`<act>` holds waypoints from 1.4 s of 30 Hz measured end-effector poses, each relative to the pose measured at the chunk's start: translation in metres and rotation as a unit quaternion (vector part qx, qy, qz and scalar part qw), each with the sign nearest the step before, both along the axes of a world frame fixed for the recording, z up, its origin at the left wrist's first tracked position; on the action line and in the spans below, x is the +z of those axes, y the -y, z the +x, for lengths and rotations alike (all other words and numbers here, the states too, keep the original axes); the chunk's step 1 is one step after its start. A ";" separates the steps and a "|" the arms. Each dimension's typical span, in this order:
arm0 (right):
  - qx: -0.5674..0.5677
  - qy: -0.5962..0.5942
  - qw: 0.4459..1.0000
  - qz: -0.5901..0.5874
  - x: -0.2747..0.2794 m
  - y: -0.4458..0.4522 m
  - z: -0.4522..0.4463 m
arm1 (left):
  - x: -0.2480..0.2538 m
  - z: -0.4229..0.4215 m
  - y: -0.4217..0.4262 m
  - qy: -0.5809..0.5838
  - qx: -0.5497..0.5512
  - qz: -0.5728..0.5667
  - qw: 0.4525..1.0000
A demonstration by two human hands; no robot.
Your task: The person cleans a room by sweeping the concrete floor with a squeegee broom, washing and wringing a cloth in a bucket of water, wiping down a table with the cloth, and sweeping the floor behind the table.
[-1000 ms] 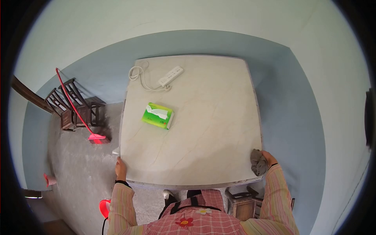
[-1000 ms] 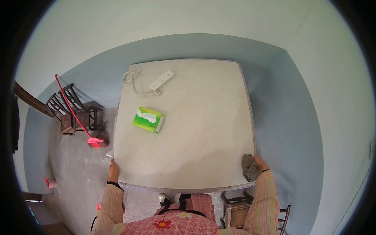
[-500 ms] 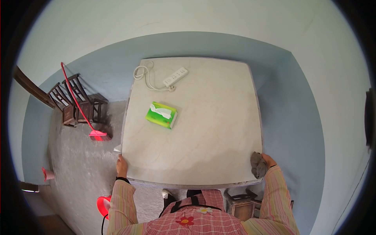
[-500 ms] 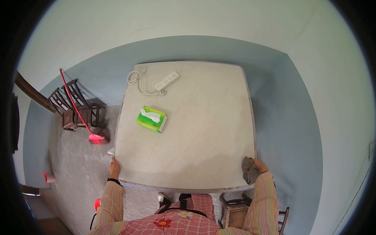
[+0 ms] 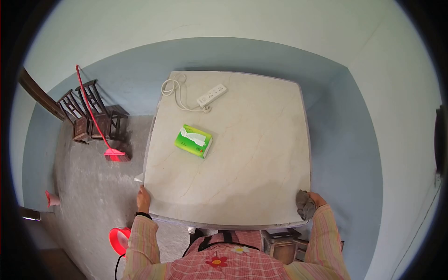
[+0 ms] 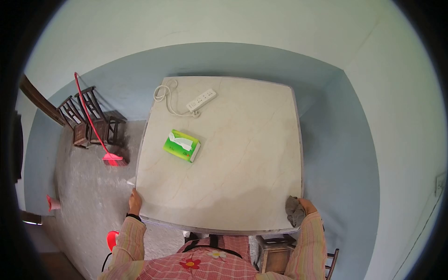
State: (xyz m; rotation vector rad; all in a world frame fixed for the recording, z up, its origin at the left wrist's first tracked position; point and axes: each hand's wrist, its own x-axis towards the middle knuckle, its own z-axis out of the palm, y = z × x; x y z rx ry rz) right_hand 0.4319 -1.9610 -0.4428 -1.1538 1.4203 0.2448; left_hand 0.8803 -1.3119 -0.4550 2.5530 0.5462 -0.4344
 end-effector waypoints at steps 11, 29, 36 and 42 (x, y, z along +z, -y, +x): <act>0.035 -0.020 0.999 -0.015 -0.003 0.008 0.005 | -0.002 -0.008 -0.004 0.018 -0.039 -0.008 0.999; -0.111 0.260 0.959 -0.030 0.104 -0.211 -0.040 | -0.013 -0.023 -0.055 -0.085 -0.092 -0.061 0.990; -0.226 0.285 0.927 0.095 0.023 -0.345 -0.035 | 0.012 -0.043 -0.045 0.011 -0.172 -0.063 0.983; -0.300 0.361 0.869 0.156 0.026 -0.362 0.053 | 0.015 -0.045 -0.047 0.012 -0.189 -0.039 0.981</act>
